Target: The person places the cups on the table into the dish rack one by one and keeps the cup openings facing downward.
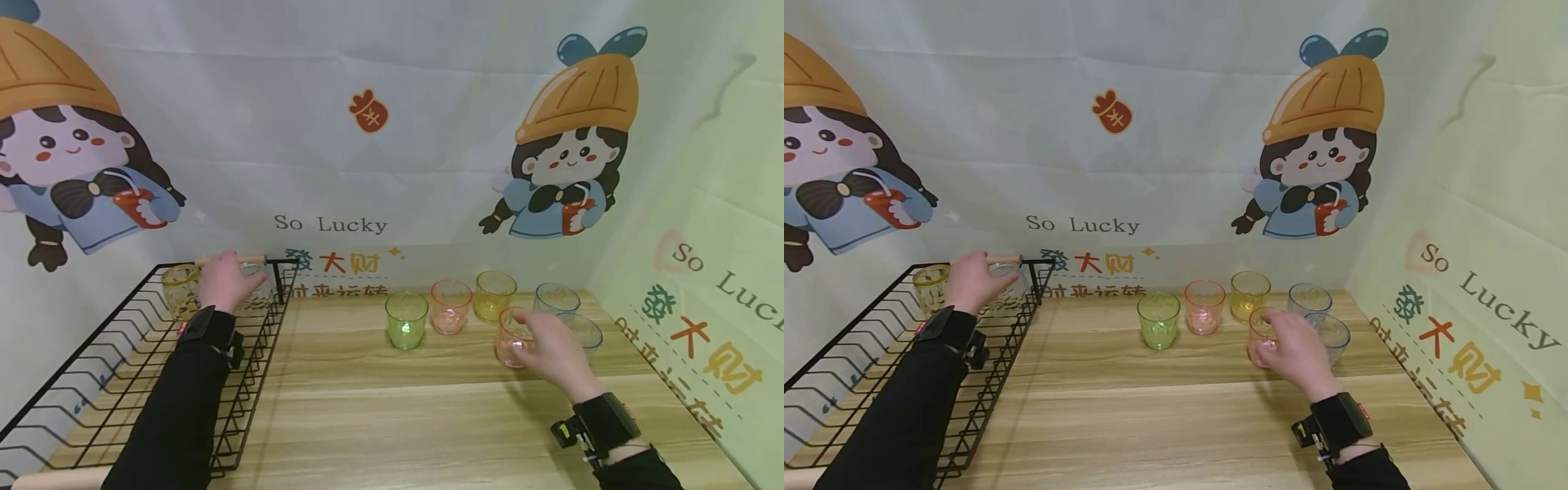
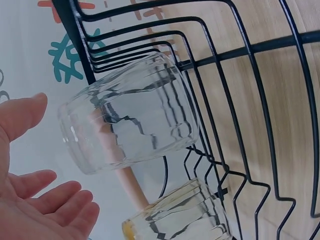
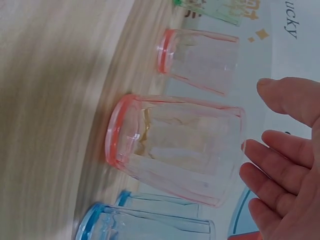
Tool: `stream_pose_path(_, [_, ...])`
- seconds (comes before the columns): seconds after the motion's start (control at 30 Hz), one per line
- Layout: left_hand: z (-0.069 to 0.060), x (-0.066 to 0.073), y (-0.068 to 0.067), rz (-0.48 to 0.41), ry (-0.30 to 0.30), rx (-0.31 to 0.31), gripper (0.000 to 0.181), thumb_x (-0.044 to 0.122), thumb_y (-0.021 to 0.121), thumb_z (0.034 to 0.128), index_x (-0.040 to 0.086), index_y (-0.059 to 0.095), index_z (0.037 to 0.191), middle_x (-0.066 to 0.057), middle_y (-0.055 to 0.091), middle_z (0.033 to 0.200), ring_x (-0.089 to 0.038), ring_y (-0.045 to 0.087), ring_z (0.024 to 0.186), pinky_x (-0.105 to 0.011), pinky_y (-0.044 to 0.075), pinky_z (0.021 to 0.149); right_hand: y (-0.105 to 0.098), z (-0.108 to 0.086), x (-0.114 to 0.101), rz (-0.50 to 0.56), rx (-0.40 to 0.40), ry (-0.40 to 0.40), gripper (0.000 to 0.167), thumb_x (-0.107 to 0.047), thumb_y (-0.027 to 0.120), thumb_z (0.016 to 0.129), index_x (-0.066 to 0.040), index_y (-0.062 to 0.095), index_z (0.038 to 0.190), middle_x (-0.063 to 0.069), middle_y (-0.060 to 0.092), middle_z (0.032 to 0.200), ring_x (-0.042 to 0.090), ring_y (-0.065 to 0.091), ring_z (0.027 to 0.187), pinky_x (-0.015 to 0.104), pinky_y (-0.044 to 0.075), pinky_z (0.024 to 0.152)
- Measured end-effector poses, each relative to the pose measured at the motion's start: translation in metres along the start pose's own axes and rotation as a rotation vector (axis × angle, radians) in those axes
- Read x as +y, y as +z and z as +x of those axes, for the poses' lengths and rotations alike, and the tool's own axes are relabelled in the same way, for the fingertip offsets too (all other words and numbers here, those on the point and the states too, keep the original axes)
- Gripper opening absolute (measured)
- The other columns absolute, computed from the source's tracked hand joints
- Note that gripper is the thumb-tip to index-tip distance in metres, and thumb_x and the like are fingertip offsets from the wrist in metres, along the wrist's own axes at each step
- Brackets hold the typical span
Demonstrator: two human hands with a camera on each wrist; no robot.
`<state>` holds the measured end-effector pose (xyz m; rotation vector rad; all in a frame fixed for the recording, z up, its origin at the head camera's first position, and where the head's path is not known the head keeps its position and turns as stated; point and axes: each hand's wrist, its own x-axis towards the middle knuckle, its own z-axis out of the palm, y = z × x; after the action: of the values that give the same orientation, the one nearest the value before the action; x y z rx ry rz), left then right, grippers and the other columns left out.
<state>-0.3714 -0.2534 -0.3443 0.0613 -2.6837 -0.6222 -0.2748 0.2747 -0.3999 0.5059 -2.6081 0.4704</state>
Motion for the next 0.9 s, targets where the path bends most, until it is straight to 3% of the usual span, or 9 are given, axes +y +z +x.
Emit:
stream_pose_path(0.3, [-0.001,0.003,-0.006,-0.007,0.073,0.001,0.067,0.026,0.065,0.0949,-0.016,0.039,0.139,-0.039,0.047,0.122,-0.053,0.048,0.103,-0.063,0.045,0.087,0.008,0.0,0.001,-0.044,-0.009,0.0,0.051,-0.015,0.082,0.078,0.007,0.062,0.119,0.023,0.066,0.113,0.042,0.062,0.102,0.056,0.052,0.087])
stream_pose_path(0.77, [-0.008,0.009,-0.007,-0.035,0.115,0.0,0.067,0.026,0.066,0.0943,-0.016,0.039,0.14,-0.04,0.048,0.126,-0.054,0.051,0.104,-0.062,0.046,0.091,0.011,-0.001,-0.001,-0.075,-0.003,-0.017,0.041,-0.016,0.081,0.08,0.005,0.065,0.111,0.019,0.069,0.104,0.038,0.064,0.093,0.053,0.053,0.083])
stream_pose_path(0.9, [-0.008,0.01,-0.01,-0.038,0.104,-0.025,0.071,0.028,0.067,0.0933,-0.016,0.038,0.141,-0.04,0.048,0.129,-0.054,0.051,0.107,-0.062,0.046,0.091,0.013,-0.001,0.0,-0.088,0.006,-0.038,0.038,-0.013,0.081,0.08,0.004,0.066,0.11,0.017,0.07,0.099,0.035,0.065,0.087,0.05,0.055,0.076])
